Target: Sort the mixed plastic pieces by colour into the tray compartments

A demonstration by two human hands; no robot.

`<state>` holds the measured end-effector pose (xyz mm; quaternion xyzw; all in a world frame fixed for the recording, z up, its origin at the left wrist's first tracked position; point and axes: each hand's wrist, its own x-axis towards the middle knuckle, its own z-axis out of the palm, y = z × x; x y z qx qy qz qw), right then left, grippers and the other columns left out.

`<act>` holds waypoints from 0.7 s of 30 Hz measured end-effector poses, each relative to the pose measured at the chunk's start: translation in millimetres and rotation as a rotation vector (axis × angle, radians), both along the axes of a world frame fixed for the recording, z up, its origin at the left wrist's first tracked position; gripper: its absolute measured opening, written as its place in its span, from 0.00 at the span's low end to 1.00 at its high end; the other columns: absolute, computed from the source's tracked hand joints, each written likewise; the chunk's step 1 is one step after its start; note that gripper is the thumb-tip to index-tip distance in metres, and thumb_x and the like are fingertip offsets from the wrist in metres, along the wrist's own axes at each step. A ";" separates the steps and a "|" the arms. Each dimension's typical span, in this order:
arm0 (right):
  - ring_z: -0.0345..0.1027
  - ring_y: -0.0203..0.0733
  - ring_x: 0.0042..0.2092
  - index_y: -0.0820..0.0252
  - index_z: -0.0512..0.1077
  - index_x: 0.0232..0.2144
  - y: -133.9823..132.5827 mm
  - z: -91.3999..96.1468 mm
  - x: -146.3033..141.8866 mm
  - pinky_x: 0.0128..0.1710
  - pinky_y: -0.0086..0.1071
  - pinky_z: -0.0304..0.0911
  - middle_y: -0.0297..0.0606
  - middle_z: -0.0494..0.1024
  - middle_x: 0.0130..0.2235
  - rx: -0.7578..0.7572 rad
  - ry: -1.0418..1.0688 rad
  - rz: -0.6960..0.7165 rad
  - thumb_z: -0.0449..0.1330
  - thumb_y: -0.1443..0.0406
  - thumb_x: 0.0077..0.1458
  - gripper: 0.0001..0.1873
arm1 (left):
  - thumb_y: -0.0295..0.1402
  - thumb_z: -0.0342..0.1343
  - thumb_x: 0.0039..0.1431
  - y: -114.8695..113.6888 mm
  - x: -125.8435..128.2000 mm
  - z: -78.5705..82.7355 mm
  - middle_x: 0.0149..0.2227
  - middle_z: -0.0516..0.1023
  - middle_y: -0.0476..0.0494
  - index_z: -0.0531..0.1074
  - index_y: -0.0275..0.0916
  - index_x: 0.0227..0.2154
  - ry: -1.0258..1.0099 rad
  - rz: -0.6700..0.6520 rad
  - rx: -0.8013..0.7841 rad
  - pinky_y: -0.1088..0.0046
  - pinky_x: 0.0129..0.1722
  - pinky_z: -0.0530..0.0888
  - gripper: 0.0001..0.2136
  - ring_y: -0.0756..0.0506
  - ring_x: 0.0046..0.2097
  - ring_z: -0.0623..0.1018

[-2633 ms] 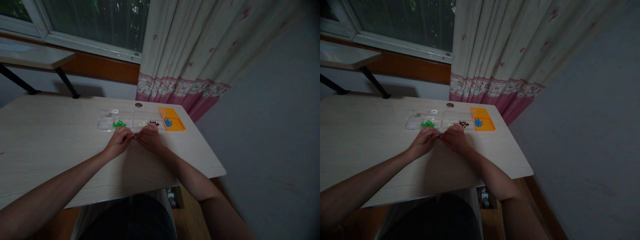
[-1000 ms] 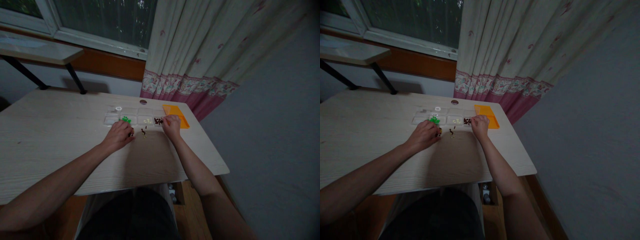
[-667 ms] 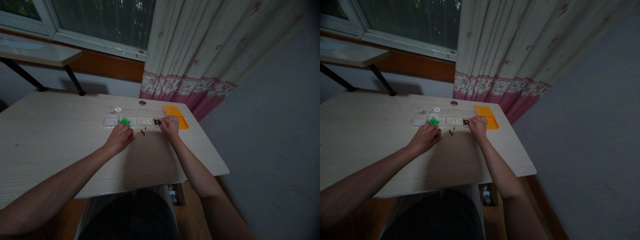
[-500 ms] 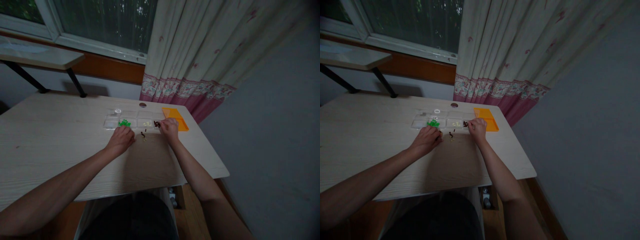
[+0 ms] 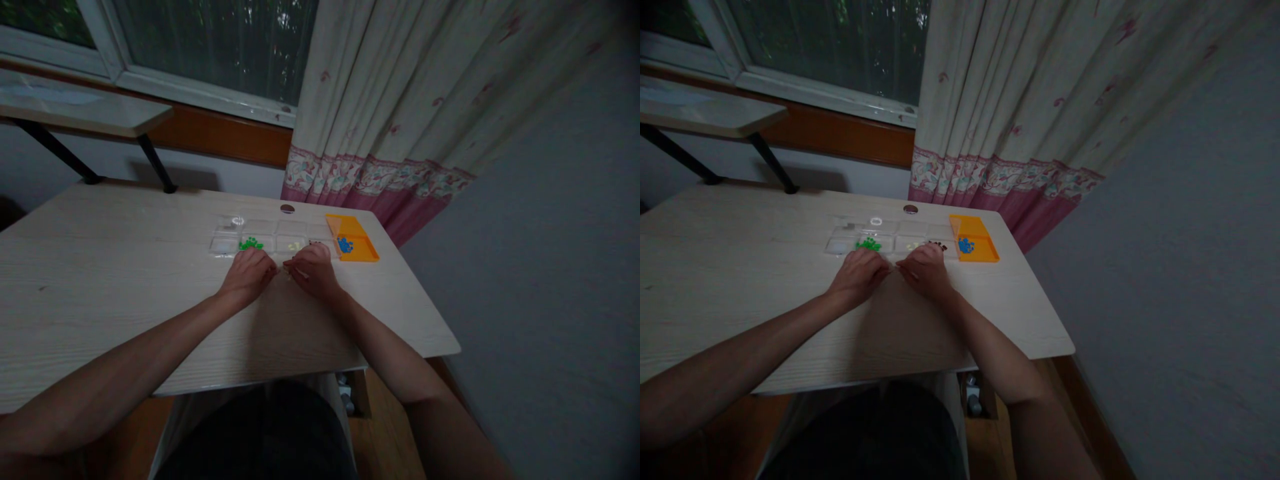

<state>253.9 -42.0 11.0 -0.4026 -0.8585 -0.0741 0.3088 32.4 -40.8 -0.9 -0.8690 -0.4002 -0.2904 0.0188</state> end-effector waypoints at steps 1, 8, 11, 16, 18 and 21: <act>0.66 0.40 0.43 0.50 0.78 0.40 -2.0 -0.5 -3.8 0.57 0.43 0.51 0.34 0.79 0.35 0.000 -0.017 0.032 0.57 0.58 0.62 0.10 | 0.34 0.51 0.65 0.6 -0.4 0.2 0.34 0.74 0.42 0.73 0.38 0.32 -0.100 -0.025 -0.049 0.63 0.42 0.66 0.08 0.41 0.41 0.70; 0.68 0.40 0.43 0.49 0.78 0.43 -6.1 -6.5 -10.8 0.58 0.43 0.53 0.34 0.79 0.36 0.126 -0.007 0.071 0.59 0.57 0.62 0.11 | 0.40 0.50 0.66 -0.1 4.3 -2.7 0.29 0.72 0.46 0.71 0.39 0.28 -0.528 -0.080 -0.339 0.69 0.38 0.66 0.14 0.46 0.36 0.70; 0.68 0.39 0.42 0.51 0.78 0.42 -7.5 -7.0 -12.6 0.57 0.41 0.55 0.34 0.79 0.34 0.192 0.033 0.064 0.60 0.59 0.61 0.09 | 0.41 0.50 0.65 -1.4 6.6 -4.4 0.30 0.73 0.46 0.72 0.39 0.28 -0.547 -0.091 -0.390 0.71 0.37 0.66 0.14 0.47 0.35 0.71; 0.68 0.39 0.42 0.50 0.79 0.37 -12.6 -6.3 -16.0 0.56 0.39 0.55 0.32 0.80 0.33 0.202 0.038 0.031 0.60 0.59 0.61 0.07 | 0.41 0.50 0.65 -1.2 5.8 -3.6 0.28 0.71 0.47 0.71 0.39 0.25 -0.561 -0.107 -0.404 0.71 0.35 0.67 0.16 0.48 0.33 0.71; 0.68 0.39 0.43 0.49 0.79 0.38 -15.6 -5.5 -16.7 0.57 0.40 0.54 0.32 0.80 0.34 0.138 0.000 0.013 0.59 0.59 0.62 0.08 | 0.41 0.50 0.65 -1.7 5.5 -2.4 0.27 0.71 0.47 0.71 0.39 0.25 -0.552 -0.106 -0.383 0.71 0.35 0.67 0.16 0.47 0.33 0.71; 0.68 0.40 0.44 0.47 0.78 0.40 -16.9 -3.4 -15.9 0.59 0.41 0.51 0.33 0.80 0.36 0.039 -0.044 -0.006 0.57 0.59 0.63 0.09 | 0.41 0.49 0.65 -2.5 5.3 -2.0 0.28 0.73 0.46 0.73 0.39 0.26 -0.529 -0.118 -0.343 0.70 0.35 0.68 0.16 0.47 0.33 0.71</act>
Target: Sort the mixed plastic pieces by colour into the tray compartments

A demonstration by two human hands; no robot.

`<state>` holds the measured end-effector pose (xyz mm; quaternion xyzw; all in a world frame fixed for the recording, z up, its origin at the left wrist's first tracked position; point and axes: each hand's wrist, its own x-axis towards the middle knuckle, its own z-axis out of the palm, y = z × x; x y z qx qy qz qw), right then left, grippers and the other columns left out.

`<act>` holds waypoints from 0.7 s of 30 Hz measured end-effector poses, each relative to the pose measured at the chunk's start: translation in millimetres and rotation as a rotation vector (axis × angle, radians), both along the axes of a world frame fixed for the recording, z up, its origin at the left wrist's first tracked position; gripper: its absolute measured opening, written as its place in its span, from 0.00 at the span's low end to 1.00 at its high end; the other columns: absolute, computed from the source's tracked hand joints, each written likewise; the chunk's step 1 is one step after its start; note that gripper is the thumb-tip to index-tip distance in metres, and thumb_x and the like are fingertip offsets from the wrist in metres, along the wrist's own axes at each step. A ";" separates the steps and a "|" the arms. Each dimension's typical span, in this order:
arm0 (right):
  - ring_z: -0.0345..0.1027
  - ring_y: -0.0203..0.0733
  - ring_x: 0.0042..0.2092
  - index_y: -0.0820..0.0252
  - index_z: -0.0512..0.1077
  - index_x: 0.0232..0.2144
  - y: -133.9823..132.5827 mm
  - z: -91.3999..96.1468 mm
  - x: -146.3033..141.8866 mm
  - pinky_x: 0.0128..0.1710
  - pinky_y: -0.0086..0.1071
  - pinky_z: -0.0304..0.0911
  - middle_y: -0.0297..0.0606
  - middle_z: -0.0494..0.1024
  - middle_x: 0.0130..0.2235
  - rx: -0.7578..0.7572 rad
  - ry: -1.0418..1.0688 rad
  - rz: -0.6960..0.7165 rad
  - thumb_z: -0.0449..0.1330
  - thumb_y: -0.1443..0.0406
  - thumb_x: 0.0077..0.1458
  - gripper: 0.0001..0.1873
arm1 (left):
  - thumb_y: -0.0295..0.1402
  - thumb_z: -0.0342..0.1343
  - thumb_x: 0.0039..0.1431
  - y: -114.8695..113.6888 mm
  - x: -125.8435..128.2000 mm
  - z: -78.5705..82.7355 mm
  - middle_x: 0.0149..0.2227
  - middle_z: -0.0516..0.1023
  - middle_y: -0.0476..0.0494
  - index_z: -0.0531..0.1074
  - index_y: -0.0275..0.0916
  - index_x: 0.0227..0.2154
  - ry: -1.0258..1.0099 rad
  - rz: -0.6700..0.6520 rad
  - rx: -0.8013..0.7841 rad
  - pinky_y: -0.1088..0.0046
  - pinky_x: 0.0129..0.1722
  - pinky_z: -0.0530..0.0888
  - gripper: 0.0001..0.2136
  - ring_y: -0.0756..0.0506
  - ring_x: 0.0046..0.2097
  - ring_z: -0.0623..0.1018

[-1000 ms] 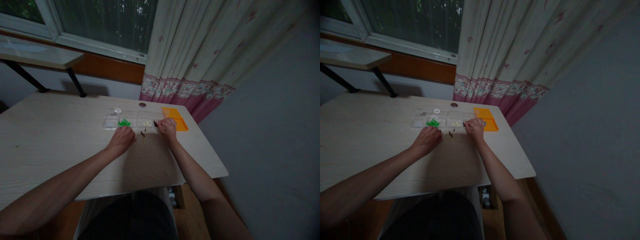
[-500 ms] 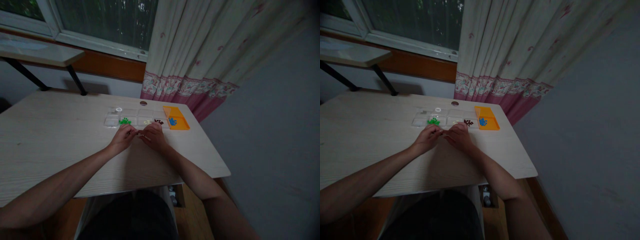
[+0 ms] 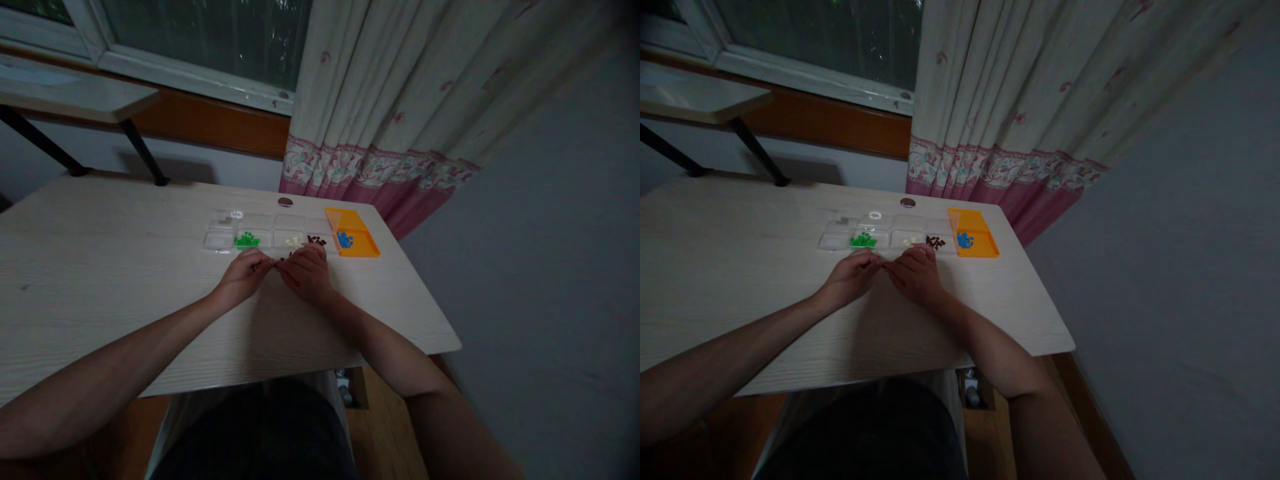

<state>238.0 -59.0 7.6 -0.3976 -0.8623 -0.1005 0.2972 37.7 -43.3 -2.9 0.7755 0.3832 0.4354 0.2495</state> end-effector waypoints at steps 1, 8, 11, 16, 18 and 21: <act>0.68 0.41 0.45 0.46 0.78 0.40 1.4 1.0 1.8 0.59 0.41 0.50 0.33 0.80 0.37 -0.020 -0.001 -0.005 0.57 0.59 0.63 0.10 | 0.41 0.49 0.66 0.0 -0.3 -0.5 0.28 0.73 0.45 0.74 0.39 0.26 0.007 -0.005 0.015 0.69 0.35 0.68 0.16 0.47 0.34 0.72; 0.66 0.46 0.45 0.53 0.80 0.38 40.3 4.8 57.5 0.52 0.43 0.52 0.39 0.80 0.37 0.000 0.171 -0.386 0.57 0.58 0.62 0.12 | 0.39 0.49 0.67 5.5 -7.7 -2.8 0.33 0.77 0.44 0.78 0.41 0.37 0.048 0.020 0.133 0.67 0.42 0.69 0.13 0.45 0.39 0.74; 0.65 0.47 0.45 0.56 0.80 0.38 55.0 -1.6 82.5 0.49 0.41 0.53 0.41 0.80 0.39 -0.022 0.215 -0.520 0.56 0.58 0.63 0.14 | 0.37 0.49 0.67 7.6 -10.8 1.0 0.32 0.77 0.44 0.78 0.40 0.36 0.054 0.036 0.157 0.67 0.42 0.68 0.13 0.45 0.39 0.73; 0.62 0.47 0.45 0.58 0.80 0.34 60.7 -11.6 87.2 0.48 0.41 0.52 0.43 0.79 0.39 -0.065 0.162 -0.547 0.56 0.57 0.62 0.16 | 0.37 0.48 0.68 9.4 -16.0 5.7 0.33 0.77 0.44 0.78 0.40 0.37 0.096 0.056 0.168 0.65 0.44 0.68 0.14 0.45 0.40 0.73; 0.62 0.47 0.45 0.58 0.80 0.34 59.6 -11.8 84.3 0.47 0.41 0.52 0.43 0.79 0.39 -0.066 0.144 -0.544 0.56 0.57 0.62 0.15 | 0.37 0.47 0.68 10.4 -17.9 5.7 0.34 0.77 0.44 0.78 0.40 0.38 0.102 0.059 0.172 0.65 0.45 0.68 0.14 0.45 0.40 0.73; 0.63 0.47 0.45 0.58 0.80 0.35 56.5 -8.9 81.8 0.46 0.40 0.53 0.43 0.78 0.39 -0.045 0.178 -0.520 0.54 0.58 0.63 0.16 | 0.37 0.47 0.68 11.7 -19.4 4.5 0.35 0.77 0.44 0.78 0.40 0.38 0.106 0.065 0.169 0.64 0.45 0.67 0.14 0.45 0.41 0.73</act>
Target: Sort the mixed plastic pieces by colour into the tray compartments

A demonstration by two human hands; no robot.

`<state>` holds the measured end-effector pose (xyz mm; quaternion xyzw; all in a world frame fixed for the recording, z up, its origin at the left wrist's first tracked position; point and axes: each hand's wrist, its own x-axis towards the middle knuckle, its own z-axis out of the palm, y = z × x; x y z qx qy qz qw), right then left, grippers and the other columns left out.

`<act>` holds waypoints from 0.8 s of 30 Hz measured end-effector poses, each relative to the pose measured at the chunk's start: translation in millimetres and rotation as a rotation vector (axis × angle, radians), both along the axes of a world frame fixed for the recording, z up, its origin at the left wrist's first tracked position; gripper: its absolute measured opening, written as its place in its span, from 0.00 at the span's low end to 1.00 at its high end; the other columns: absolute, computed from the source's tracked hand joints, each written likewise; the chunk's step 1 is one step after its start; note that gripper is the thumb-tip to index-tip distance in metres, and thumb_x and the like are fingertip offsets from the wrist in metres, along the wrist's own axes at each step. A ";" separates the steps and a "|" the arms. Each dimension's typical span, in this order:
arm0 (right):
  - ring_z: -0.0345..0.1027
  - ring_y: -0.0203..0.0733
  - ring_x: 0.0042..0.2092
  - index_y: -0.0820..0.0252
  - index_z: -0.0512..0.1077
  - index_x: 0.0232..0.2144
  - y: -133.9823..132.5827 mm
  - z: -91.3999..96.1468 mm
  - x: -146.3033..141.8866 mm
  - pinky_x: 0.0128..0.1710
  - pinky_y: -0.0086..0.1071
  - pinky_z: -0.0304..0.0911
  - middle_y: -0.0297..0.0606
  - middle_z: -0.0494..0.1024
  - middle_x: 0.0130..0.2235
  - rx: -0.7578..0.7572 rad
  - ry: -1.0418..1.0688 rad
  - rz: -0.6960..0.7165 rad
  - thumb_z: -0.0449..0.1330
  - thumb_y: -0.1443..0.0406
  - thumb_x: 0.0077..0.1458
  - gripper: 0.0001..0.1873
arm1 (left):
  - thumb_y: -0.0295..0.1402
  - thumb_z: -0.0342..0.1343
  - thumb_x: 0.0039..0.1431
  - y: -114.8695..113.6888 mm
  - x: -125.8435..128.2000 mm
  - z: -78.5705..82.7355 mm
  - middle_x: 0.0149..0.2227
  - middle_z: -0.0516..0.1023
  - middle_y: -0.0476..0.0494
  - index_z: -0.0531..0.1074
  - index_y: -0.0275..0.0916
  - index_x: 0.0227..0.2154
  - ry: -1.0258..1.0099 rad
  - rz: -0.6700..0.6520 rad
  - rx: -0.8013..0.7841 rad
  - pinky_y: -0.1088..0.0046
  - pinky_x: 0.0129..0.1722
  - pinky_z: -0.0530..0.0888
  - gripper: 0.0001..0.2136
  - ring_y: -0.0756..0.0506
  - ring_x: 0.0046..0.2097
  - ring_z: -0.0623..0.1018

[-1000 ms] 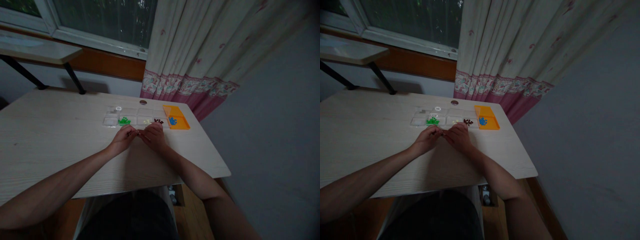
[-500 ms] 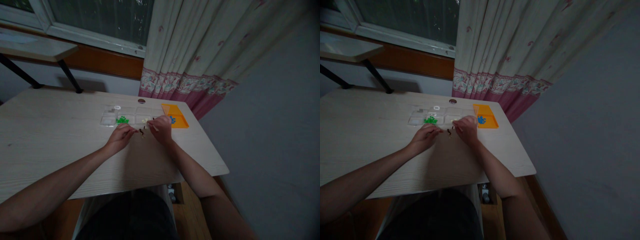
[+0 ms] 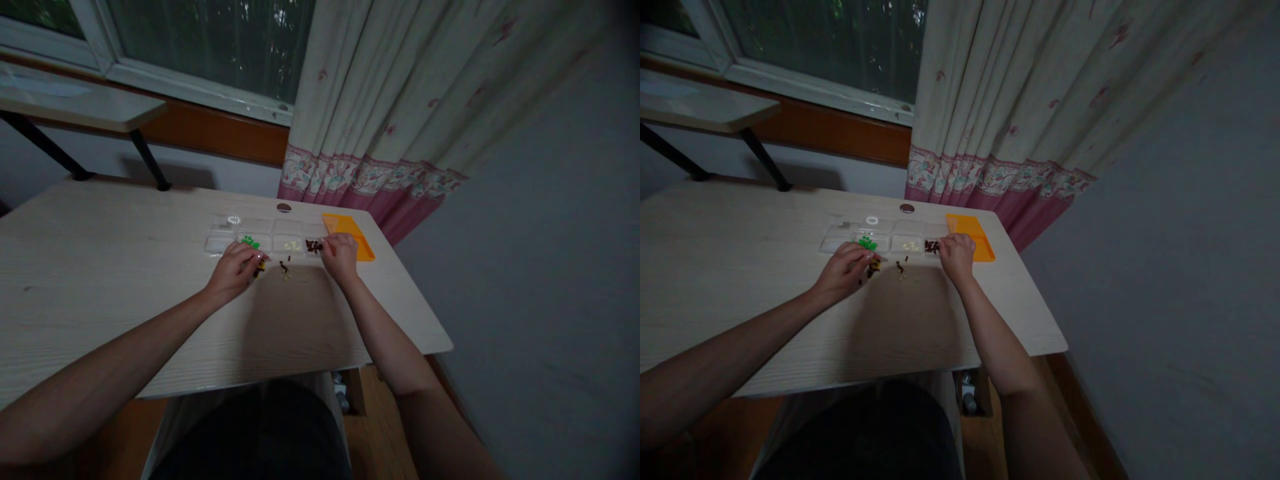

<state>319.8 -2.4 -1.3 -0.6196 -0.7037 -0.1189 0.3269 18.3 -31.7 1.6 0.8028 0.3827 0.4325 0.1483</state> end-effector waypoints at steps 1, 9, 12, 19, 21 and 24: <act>0.63 0.46 0.45 0.58 0.80 0.35 -1.2 1.2 -1.0 0.47 0.40 0.54 0.43 0.78 0.39 0.011 0.009 0.026 0.54 0.58 0.64 0.16 | 0.37 0.47 0.68 0.3 -0.1 -0.6 0.35 0.77 0.44 0.78 0.41 0.38 0.003 -0.003 -0.001 0.64 0.46 0.68 0.14 0.45 0.41 0.73; 0.65 0.43 0.46 0.52 0.80 0.35 -17.7 3.3 -38.0 0.51 0.39 0.52 0.36 0.80 0.39 -0.123 -0.193 0.459 0.59 0.60 0.60 0.09 | 0.36 0.48 0.68 1.9 1.7 -8.0 0.36 0.78 0.43 0.77 0.41 0.38 0.049 -0.045 0.011 0.64 0.46 0.68 0.12 0.44 0.42 0.73; 0.64 0.44 0.47 0.53 0.80 0.35 -25.8 3.8 -55.0 0.52 0.41 0.50 0.37 0.79 0.40 -0.160 -0.268 0.467 0.61 0.59 0.59 0.08 | 0.36 0.48 0.68 1.7 3.0 -8.4 0.36 0.78 0.44 0.77 0.41 0.37 0.061 -0.048 0.001 0.64 0.46 0.68 0.13 0.44 0.42 0.74; 0.62 0.45 0.45 0.55 0.80 0.36 -31.4 5.1 -66.8 0.49 0.41 0.51 0.39 0.79 0.39 -0.188 -0.312 0.412 0.59 0.60 0.61 0.09 | 0.37 0.48 0.67 1.6 4.6 -9.4 0.35 0.78 0.44 0.77 0.41 0.37 0.052 -0.037 -0.020 0.64 0.45 0.69 0.13 0.44 0.42 0.74; 0.62 0.45 0.45 0.56 0.79 0.35 -31.8 4.9 -67.7 0.48 0.41 0.51 0.39 0.79 0.38 -0.203 -0.325 0.399 0.59 0.62 0.61 0.09 | 0.37 0.48 0.67 1.4 4.9 -8.7 0.35 0.78 0.44 0.77 0.41 0.36 0.050 -0.034 -0.024 0.64 0.45 0.69 0.13 0.44 0.41 0.74; 0.63 0.45 0.46 0.56 0.79 0.36 -31.2 2.6 -68.3 0.48 0.40 0.52 0.39 0.78 0.38 -0.212 -0.307 0.402 0.61 0.62 0.60 0.07 | 0.37 0.48 0.67 0.7 5.1 -6.5 0.35 0.78 0.44 0.77 0.41 0.36 0.050 -0.039 -0.026 0.64 0.45 0.69 0.13 0.44 0.41 0.74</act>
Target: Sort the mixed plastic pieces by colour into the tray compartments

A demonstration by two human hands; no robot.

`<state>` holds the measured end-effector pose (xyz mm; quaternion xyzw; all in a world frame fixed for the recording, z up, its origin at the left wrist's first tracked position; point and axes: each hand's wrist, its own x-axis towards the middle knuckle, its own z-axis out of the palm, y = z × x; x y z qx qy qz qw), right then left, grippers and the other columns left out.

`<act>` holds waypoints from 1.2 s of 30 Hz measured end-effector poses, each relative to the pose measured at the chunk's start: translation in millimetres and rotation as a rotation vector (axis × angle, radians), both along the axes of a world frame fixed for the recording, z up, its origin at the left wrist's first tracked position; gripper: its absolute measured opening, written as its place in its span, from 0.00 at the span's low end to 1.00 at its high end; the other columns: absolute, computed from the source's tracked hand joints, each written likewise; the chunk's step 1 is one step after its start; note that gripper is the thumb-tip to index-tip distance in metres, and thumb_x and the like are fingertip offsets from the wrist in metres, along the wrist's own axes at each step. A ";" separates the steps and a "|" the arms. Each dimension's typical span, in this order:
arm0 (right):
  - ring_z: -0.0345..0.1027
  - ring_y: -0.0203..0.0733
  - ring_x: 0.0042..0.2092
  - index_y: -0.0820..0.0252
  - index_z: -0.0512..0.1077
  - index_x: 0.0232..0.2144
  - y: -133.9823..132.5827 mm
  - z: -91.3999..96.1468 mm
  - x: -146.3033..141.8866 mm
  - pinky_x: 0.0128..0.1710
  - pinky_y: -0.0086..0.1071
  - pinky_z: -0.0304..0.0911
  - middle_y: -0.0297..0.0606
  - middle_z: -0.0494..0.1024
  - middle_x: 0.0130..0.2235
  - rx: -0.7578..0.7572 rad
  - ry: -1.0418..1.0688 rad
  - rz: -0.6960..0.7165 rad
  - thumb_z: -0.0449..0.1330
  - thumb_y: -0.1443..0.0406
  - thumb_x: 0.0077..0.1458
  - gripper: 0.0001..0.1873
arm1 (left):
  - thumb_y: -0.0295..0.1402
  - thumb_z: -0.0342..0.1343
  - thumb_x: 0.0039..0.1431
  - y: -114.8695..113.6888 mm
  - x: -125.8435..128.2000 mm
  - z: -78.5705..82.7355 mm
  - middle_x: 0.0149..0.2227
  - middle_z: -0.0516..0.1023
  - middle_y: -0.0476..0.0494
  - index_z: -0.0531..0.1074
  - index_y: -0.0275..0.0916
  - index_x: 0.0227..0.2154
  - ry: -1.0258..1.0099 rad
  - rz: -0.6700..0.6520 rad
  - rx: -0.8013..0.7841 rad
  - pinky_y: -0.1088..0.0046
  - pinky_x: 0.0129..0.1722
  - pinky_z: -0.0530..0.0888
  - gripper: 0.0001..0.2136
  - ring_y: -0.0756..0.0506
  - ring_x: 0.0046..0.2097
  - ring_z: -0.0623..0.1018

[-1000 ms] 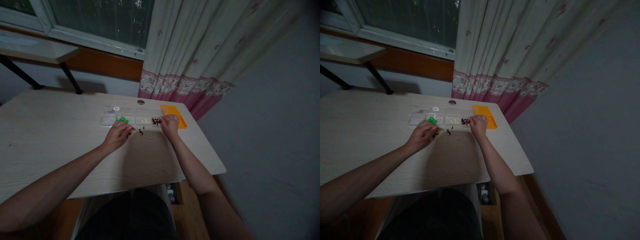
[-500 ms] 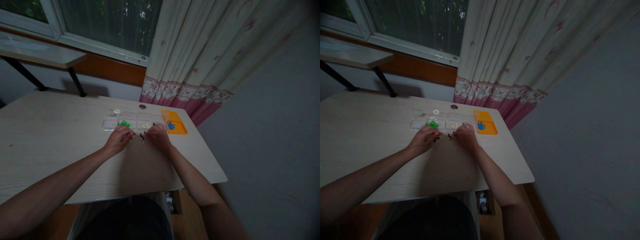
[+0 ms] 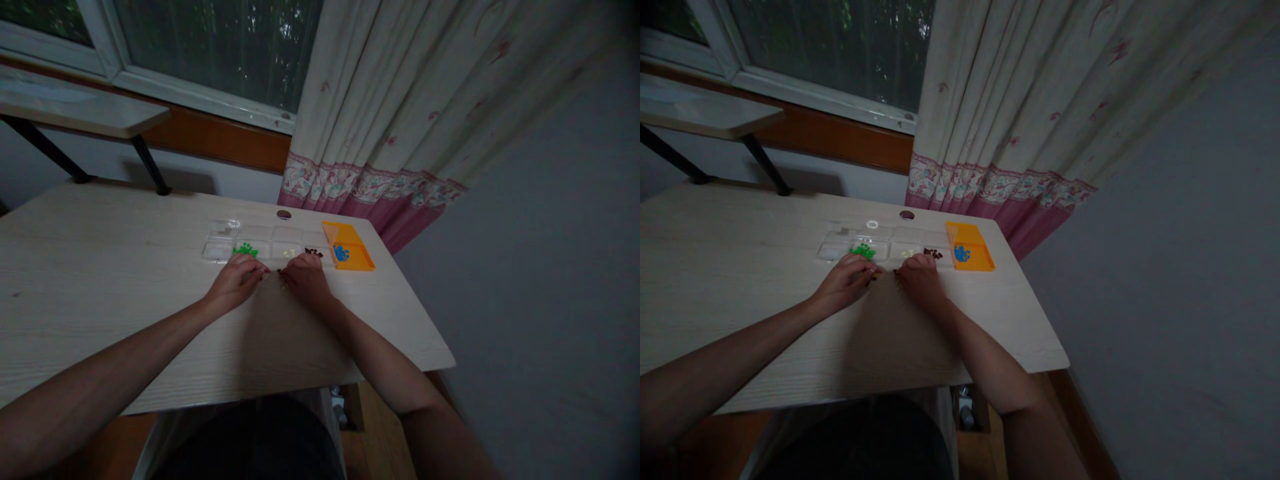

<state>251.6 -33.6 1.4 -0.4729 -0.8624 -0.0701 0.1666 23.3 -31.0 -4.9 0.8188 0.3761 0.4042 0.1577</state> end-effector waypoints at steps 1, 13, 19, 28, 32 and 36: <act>0.63 0.45 0.46 0.56 0.79 0.36 0.8 -1.1 0.2 0.49 0.40 0.52 0.39 0.79 0.38 -0.003 0.019 -0.004 0.61 0.62 0.60 0.07 | 0.37 0.48 0.67 -0.3 0.0 0.6 0.35 0.78 0.44 0.77 0.41 0.36 0.000 -0.004 0.000 0.64 0.45 0.69 0.13 0.44 0.41 0.74; 0.73 0.40 0.40 0.53 0.79 0.36 -2.9 7.1 -6.1 0.50 0.37 0.58 0.35 0.82 0.35 -0.044 0.279 0.063 0.59 0.62 0.61 0.08 | 0.36 0.48 0.67 -0.6 1.9 -2.7 0.36 0.77 0.43 0.76 0.41 0.39 0.093 -0.033 0.028 0.64 0.46 0.68 0.12 0.44 0.42 0.72; 0.73 0.38 0.42 0.52 0.77 0.38 -12.3 4.8 -10.8 0.58 0.39 0.53 0.35 0.82 0.38 0.093 0.240 0.119 0.57 0.63 0.63 0.09 | 0.36 0.45 0.69 -0.7 2.0 -3.6 0.37 0.76 0.42 0.75 0.39 0.41 0.124 -0.076 0.036 0.65 0.45 0.68 0.13 0.44 0.41 0.71; 0.71 0.38 0.41 0.54 0.76 0.41 -13.0 1.0 -11.0 0.55 0.38 0.56 0.35 0.81 0.35 0.288 0.193 0.227 0.58 0.61 0.63 0.08 | 0.37 0.47 0.69 -1.5 4.2 -0.2 0.35 0.74 0.43 0.73 0.37 0.36 0.145 -0.143 0.056 0.66 0.44 0.68 0.13 0.45 0.40 0.71; 0.71 0.38 0.41 0.54 0.75 0.42 -13.9 -0.6 -10.5 0.56 0.38 0.56 0.35 0.80 0.35 0.314 0.182 0.256 0.59 0.62 0.63 0.07 | 0.36 0.48 0.68 -0.5 3.7 -1.1 0.33 0.73 0.44 0.73 0.37 0.32 0.148 -0.161 0.068 0.66 0.42 0.67 0.13 0.45 0.39 0.70; 0.71 0.38 0.41 0.53 0.76 0.41 -12.3 -1.4 -10.1 0.54 0.37 0.58 0.35 0.81 0.35 0.299 0.184 0.221 0.58 0.61 0.63 0.08 | 0.36 0.50 0.67 0.4 3.2 -2.3 0.32 0.73 0.45 0.74 0.37 0.31 0.124 -0.151 0.087 0.67 0.41 0.67 0.12 0.46 0.38 0.70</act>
